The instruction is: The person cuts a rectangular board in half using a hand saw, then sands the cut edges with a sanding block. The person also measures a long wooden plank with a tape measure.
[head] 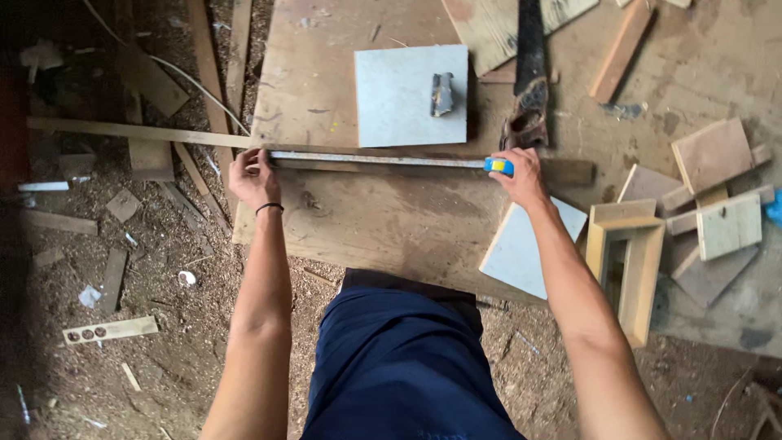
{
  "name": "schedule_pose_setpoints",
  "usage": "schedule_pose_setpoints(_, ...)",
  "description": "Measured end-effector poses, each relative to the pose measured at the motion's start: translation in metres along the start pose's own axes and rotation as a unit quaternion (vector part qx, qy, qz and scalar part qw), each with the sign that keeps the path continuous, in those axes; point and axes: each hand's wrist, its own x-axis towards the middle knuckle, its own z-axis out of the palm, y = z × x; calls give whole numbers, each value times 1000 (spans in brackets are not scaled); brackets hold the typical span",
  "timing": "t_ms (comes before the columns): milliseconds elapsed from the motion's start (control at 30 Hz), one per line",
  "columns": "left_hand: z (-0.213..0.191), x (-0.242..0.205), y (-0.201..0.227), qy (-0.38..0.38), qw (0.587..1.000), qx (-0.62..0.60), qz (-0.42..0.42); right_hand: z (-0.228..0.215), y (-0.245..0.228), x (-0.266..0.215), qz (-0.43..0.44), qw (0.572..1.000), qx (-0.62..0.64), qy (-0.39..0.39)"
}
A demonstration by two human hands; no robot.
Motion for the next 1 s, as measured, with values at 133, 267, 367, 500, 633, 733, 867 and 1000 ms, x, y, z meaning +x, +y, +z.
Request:
schedule_pose_setpoints(133,4,-2,-2,0,997,79,1,-12,23,-15,7,1000,0,22)
schedule_pose_setpoints(267,15,-3,-13,24,981,176,77,-20,22,-24,41,999,-14,30)
schedule_pose_setpoints(367,33,-11,3,68,975,208,34,-20,14,-27,46,998,-5,40)
schedule_pose_setpoints(500,57,-91,62,-111,963,162,186,-19,17,-27,22,998,8,64)
schedule_pose_setpoints(633,99,-195,143,-372,861,48,344,-16,28,-25,15,998,23,53)
schedule_pose_setpoints(733,133,-248,184,-406,812,186,377,-13,36,-23,2,998,30,57)
schedule_pose_setpoints(867,153,-276,200,-428,793,292,321,-12,45,-23,-15,998,24,55)
schedule_pose_setpoints(1000,161,-287,201,-411,779,348,320,-32,75,-30,-10,999,-2,42)
